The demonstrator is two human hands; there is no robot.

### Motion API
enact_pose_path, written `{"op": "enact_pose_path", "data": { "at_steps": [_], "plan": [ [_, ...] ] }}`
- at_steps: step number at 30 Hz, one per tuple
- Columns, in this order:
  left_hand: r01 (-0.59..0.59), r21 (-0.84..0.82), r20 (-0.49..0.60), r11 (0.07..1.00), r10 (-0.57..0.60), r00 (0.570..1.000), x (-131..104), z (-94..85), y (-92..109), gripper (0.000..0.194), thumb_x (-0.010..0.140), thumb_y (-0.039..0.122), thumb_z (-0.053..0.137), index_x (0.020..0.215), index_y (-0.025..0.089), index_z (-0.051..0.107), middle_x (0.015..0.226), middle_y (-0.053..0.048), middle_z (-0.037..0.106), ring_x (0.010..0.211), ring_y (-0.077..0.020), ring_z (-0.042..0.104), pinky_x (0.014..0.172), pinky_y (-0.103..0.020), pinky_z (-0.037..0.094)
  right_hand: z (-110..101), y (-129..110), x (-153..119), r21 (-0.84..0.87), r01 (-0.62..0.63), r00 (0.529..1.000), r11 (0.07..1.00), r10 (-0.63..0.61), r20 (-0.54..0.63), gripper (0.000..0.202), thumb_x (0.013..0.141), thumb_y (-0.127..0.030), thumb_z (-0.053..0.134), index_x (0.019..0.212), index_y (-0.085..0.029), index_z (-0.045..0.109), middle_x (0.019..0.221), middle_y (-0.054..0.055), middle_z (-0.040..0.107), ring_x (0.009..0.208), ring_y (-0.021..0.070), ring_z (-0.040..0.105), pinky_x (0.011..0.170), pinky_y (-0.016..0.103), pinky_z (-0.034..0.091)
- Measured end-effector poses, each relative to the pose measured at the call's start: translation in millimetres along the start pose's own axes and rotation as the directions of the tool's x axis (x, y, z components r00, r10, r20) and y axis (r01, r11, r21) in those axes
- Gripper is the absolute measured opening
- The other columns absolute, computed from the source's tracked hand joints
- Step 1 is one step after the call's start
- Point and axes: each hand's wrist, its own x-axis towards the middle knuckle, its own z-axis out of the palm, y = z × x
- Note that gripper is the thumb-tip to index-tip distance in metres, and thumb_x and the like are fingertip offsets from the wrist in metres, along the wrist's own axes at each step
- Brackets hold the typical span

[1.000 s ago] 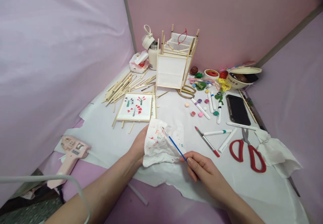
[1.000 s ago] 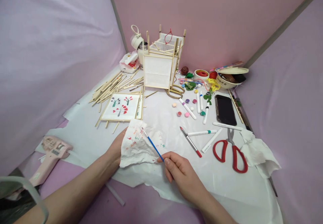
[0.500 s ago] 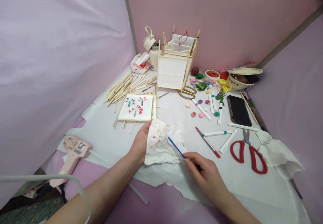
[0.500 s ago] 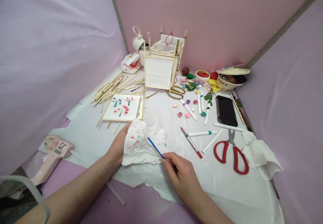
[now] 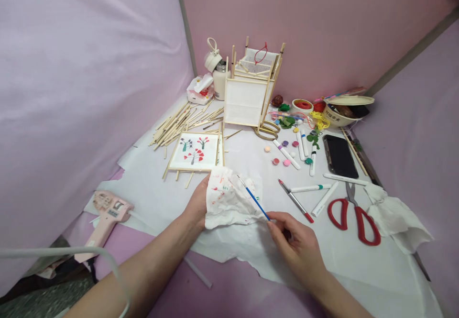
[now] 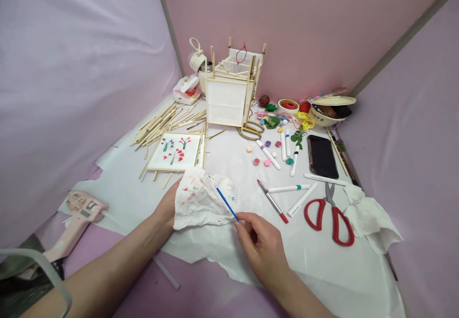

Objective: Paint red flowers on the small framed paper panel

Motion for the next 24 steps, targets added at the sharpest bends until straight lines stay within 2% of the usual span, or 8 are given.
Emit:
{"op": "enact_pose_path", "data": {
  "at_steps": [7, 14, 17, 24],
  "plan": [
    [0.109, 0.01, 0.09, 0.994, -0.11, 0.99, -2.0, 4.0, -2.2, 0.031, 0.052, 0.021, 0.08, 0.081, 0.019, 0.069, 0.072, -0.003, 0.071, 0.072, -0.0279, 0.069, 0.064, -0.037, 0.055, 5.6, 6.5, -3.4, -0.008, 0.031, 1.0, 1.0, -0.031, 0.007, 0.018, 0.093, -0.029, 0.054, 0.101, -0.018, 0.066, 0.058, -0.003, 0.053, 0.052, 0.0105, 0.048, 0.05, 0.023, 0.04],
    [0.151, 0.061, 0.087, 0.987, -0.156, 0.984, -3.4, 6.2, -4.8, 0.021, 0.059, 0.026, 0.076, 0.079, 0.02, 0.071, 0.063, -0.005, 0.07, 0.068, -0.0296, 0.068, 0.059, -0.037, 0.053, 5.4, 5.0, -1.7, -0.114, 0.135, 0.991, 0.984, -0.137, -0.008, 0.015, 0.092, -0.025, 0.055, 0.103, -0.019, 0.065, 0.062, -0.002, 0.057, 0.054, 0.0113, 0.053, 0.05, 0.024, 0.041],
    [0.114, 0.092, 0.062, 0.989, -0.12, 0.991, -4.0, 6.5, -5.5, 0.024, 0.056, 0.024, 0.077, 0.079, 0.018, 0.072, 0.059, -0.004, 0.068, 0.063, -0.0276, 0.067, 0.058, -0.035, 0.052, 5.2, 5.3, -2.0, -0.162, 0.195, 0.98, 0.967, -0.197, 0.005, 0.015, 0.092, -0.023, 0.055, 0.104, -0.02, 0.064, 0.063, -0.002, 0.057, 0.057, 0.0119, 0.054, 0.053, 0.025, 0.042],
    [-0.055, 0.196, 0.026, 0.979, 0.051, 0.998, -3.4, -3.7, -8.7, 0.028, 0.054, 0.023, 0.079, 0.08, 0.017, 0.072, 0.055, 0.0, 0.065, 0.055, -0.0206, 0.062, 0.054, -0.029, 0.048, 4.5, 5.7, -1.8, -0.292, 0.327, 0.942, 0.899, -0.335, 0.023, 0.016, 0.091, -0.016, 0.055, 0.105, -0.019, 0.063, 0.063, 0.0, 0.058, 0.057, 0.0132, 0.051, 0.056, 0.027, 0.039]
  ]
}}
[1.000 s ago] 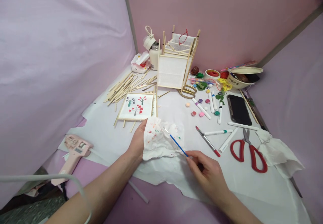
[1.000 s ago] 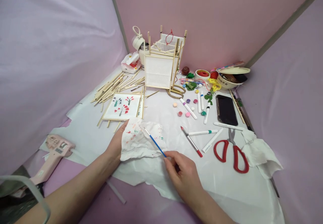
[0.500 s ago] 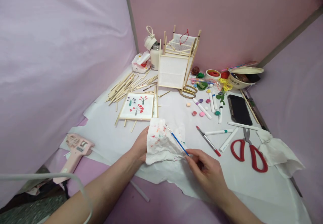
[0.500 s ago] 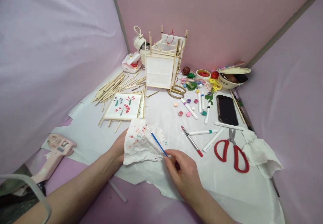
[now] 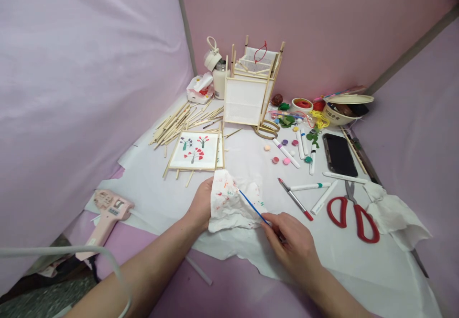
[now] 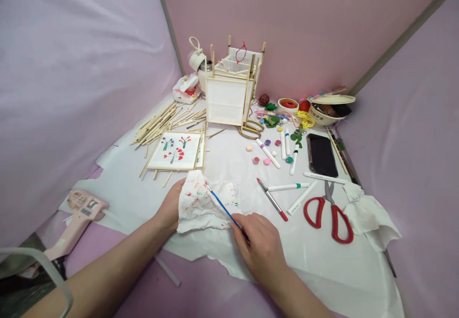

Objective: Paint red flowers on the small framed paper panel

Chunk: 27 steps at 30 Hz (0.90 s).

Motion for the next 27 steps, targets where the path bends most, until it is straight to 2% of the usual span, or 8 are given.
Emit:
{"op": "enact_pose_path", "data": {
  "at_steps": [5, 13, 18, 22, 27],
  "plan": [
    [-0.069, 0.069, -0.02, 0.995, 0.07, 0.997, 0.9, -4.8, -1.9, 0.025, 0.054, 0.021, 0.079, 0.077, 0.016, 0.071, 0.056, 0.001, 0.063, 0.055, -0.0182, 0.06, 0.053, -0.026, 0.046, -1.5, 0.1, 0.1, 0.018, 0.014, 1.0, 1.0, -0.014, 0.002, 0.019, 0.092, -0.013, 0.053, 0.108, -0.018, 0.061, 0.07, 0.002, 0.063, 0.061, 0.0142, 0.054, 0.059, 0.028, 0.042],
    [-0.12, 0.093, -0.095, 0.988, 0.129, 0.987, -0.4, -7.0, 3.6, 0.024, 0.05, 0.015, 0.078, 0.071, 0.017, 0.066, 0.057, 0.004, 0.06, 0.059, -0.0177, 0.059, 0.055, -0.025, 0.045, -4.7, -1.0, -0.3, 0.128, -0.097, 0.994, 0.987, 0.09, 0.064, 0.021, 0.095, -0.017, 0.048, 0.109, -0.021, 0.064, 0.079, 0.004, 0.07, 0.069, 0.0163, 0.063, 0.063, 0.03, 0.048],
    [-0.112, 0.024, -0.135, 0.993, 0.114, 0.984, 0.5, -5.0, 9.9, 0.024, 0.05, 0.024, 0.078, 0.061, 0.018, 0.058, 0.053, 0.005, 0.056, 0.056, -0.0166, 0.056, 0.055, -0.027, 0.046, -6.7, -1.4, 1.1, 0.138, -0.151, 0.989, 0.979, 0.15, 0.018, 0.019, 0.095, -0.02, 0.05, 0.104, -0.022, 0.065, 0.083, 0.004, 0.072, 0.073, 0.0172, 0.067, 0.065, 0.029, 0.051],
    [-0.061, -0.021, -0.099, 0.998, 0.058, 0.993, -0.8, 0.7, 7.0, 0.022, 0.05, 0.021, 0.079, 0.063, 0.018, 0.061, 0.053, 0.004, 0.058, 0.054, -0.0161, 0.057, 0.055, -0.027, 0.046, -5.6, 0.0, 0.8, 0.135, -0.158, 0.987, 0.978, 0.161, -0.007, 0.018, 0.095, -0.02, 0.05, 0.105, -0.021, 0.064, 0.087, 0.005, 0.074, 0.076, 0.017, 0.068, 0.066, 0.028, 0.053],
    [-0.011, -0.034, -0.002, 0.999, 0.011, 1.0, -4.7, 7.0, 2.8, 0.025, 0.052, 0.021, 0.08, 0.074, 0.017, 0.069, 0.058, -0.002, 0.066, 0.062, -0.0224, 0.064, 0.059, -0.03, 0.05, -1.8, 1.0, -0.1, 0.14, -0.142, 0.99, 0.98, 0.14, 0.029, 0.019, 0.095, -0.02, 0.049, 0.106, -0.021, 0.065, 0.091, 0.004, 0.075, 0.079, 0.0168, 0.07, 0.07, 0.027, 0.054]
  ]
}}
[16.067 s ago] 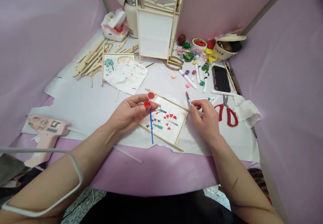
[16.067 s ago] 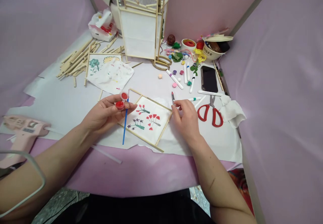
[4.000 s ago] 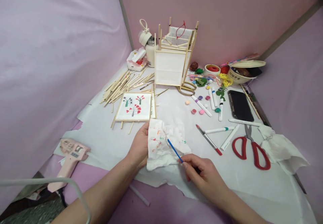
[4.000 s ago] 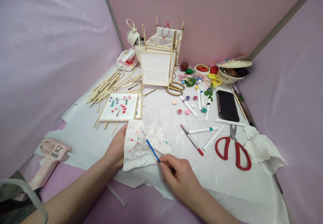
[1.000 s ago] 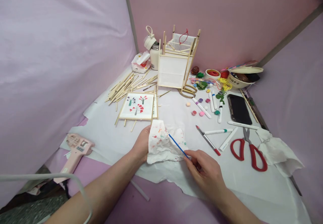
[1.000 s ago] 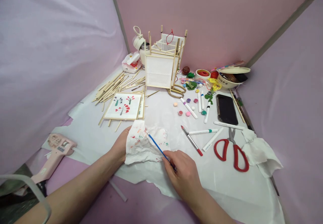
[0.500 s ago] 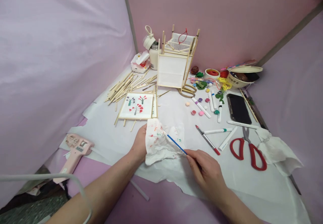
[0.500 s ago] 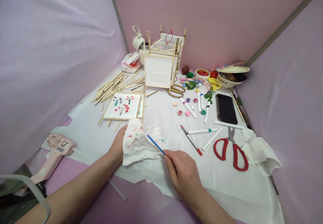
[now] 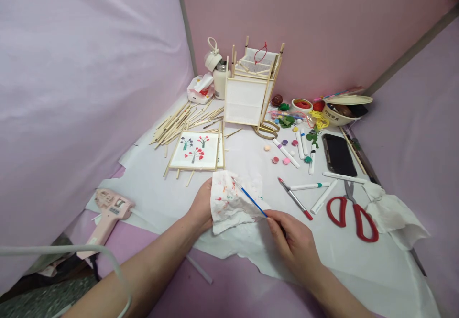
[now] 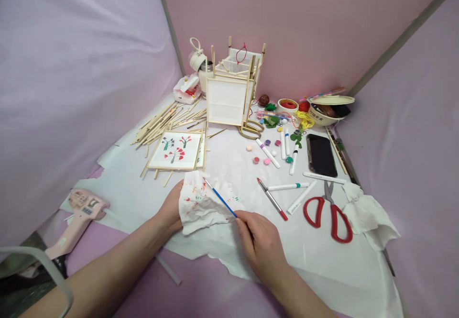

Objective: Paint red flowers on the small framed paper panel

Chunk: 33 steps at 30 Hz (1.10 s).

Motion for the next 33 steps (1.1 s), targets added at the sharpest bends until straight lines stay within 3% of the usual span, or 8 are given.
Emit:
{"op": "enact_pose_path", "data": {
  "at_steps": [8, 13, 20, 26, 33],
  "plan": [
    [-0.015, 0.032, 0.061, 0.999, 0.013, 0.998, 1.3, -3.0, 4.4, 0.029, 0.056, 0.022, 0.08, 0.083, 0.017, 0.071, 0.065, -0.003, 0.07, 0.065, -0.0225, 0.066, 0.063, -0.031, 0.051, -1.9, 1.2, 1.8, -0.032, -0.009, 0.999, 0.999, 0.01, 0.033, 0.021, 0.096, -0.022, 0.048, 0.107, -0.021, 0.066, 0.095, 0.005, 0.076, 0.083, 0.017, 0.071, 0.072, 0.027, 0.055],
    [-0.11, 0.275, 0.243, 0.955, 0.042, 0.969, 8.8, -16.8, 13.1, 0.027, 0.059, 0.016, 0.077, 0.084, 0.017, 0.066, 0.073, 0.0, 0.068, 0.069, -0.0193, 0.064, 0.065, -0.029, 0.049, -11.3, 7.9, 3.2, -0.067, -0.001, 0.998, 0.998, 0.005, 0.064, 0.02, 0.096, -0.021, 0.05, 0.108, -0.022, 0.065, 0.1, 0.003, 0.075, 0.09, 0.0158, 0.07, 0.079, 0.026, 0.055],
    [-0.274, 0.571, 0.348, 0.774, 0.074, 0.934, 12.1, -25.8, 24.4, 0.019, 0.067, 0.018, 0.071, 0.08, 0.018, 0.058, 0.077, 0.003, 0.059, 0.073, -0.015, 0.055, 0.065, -0.024, 0.043, -16.7, 11.0, 4.4, -0.096, -0.004, 0.996, 0.995, 0.012, 0.087, 0.019, 0.097, -0.022, 0.049, 0.109, -0.023, 0.064, 0.102, 0.002, 0.074, 0.092, 0.0163, 0.07, 0.08, 0.028, 0.055],
    [-0.35, 0.638, 0.392, 0.686, 0.101, 0.914, 13.4, -24.7, 26.3, 0.018, 0.072, 0.025, 0.07, 0.081, 0.017, 0.057, 0.082, 0.002, 0.056, 0.076, -0.0155, 0.052, 0.069, -0.026, 0.042, -18.0, 11.2, 5.2, -0.113, -0.002, 0.996, 0.994, 0.012, 0.085, 0.02, 0.098, -0.024, 0.048, 0.109, -0.022, 0.064, 0.103, 0.004, 0.075, 0.091, 0.0174, 0.07, 0.079, 0.029, 0.055],
    [-0.397, 0.63, 0.445, 0.668, 0.109, 0.889, 14.3, -27.7, 25.7, 0.019, 0.075, 0.026, 0.069, 0.084, 0.018, 0.055, 0.082, 0.002, 0.053, 0.075, -0.0145, 0.049, 0.069, -0.025, 0.041, -19.0, 12.8, 5.6, -0.141, 0.01, 0.998, 0.99, -0.002, 0.061, 0.019, 0.098, -0.024, 0.049, 0.108, -0.021, 0.065, 0.101, 0.003, 0.075, 0.089, 0.0158, 0.071, 0.076, 0.026, 0.055]
  ]
}}
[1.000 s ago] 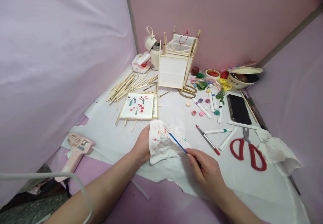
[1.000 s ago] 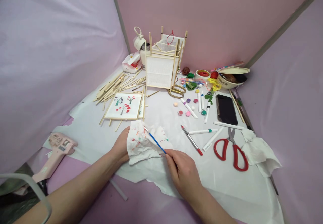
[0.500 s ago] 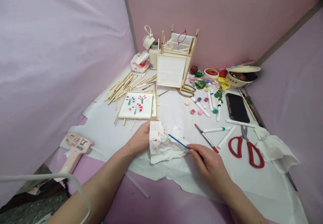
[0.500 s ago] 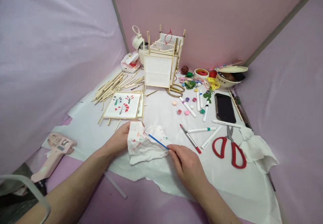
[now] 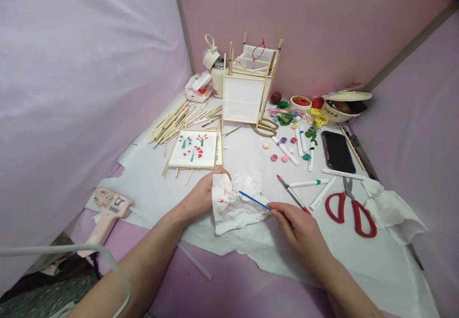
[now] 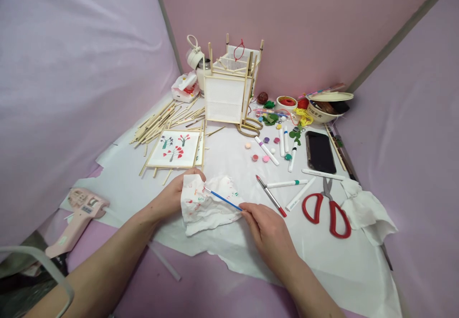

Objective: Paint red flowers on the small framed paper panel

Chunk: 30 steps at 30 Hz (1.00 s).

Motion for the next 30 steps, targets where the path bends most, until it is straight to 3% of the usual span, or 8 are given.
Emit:
{"op": "enact_pose_path", "data": {
  "at_steps": [16, 30],
  "plan": [
    [0.008, -0.032, 0.059, 0.999, -0.006, 0.998, -0.9, -1.5, 2.5, 0.016, 0.072, 0.019, 0.066, 0.084, 0.018, 0.055, 0.083, 0.002, 0.052, 0.075, -0.0142, 0.049, 0.068, -0.025, 0.039, -3.9, 2.9, 3.0, -0.15, 0.052, 0.997, 0.987, -0.06, -0.05, 0.017, 0.098, -0.026, 0.048, 0.095, -0.02, 0.063, 0.083, 0.002, 0.072, 0.073, 0.0162, 0.065, 0.067, 0.029, 0.047],
    [0.033, -0.095, 0.066, 0.995, -0.027, 0.997, -2.0, -2.2, 8.3, 0.018, 0.069, 0.02, 0.068, 0.083, 0.019, 0.056, 0.081, 0.002, 0.053, 0.071, -0.0137, 0.049, 0.063, -0.024, 0.039, -9.5, 5.2, 3.8, -0.226, -0.008, 0.999, 0.974, 0.0, -0.036, 0.025, 0.099, -0.03, 0.043, 0.088, -0.02, 0.063, 0.078, 0.003, 0.07, 0.069, 0.0171, 0.063, 0.064, 0.03, 0.045]
  ]
}}
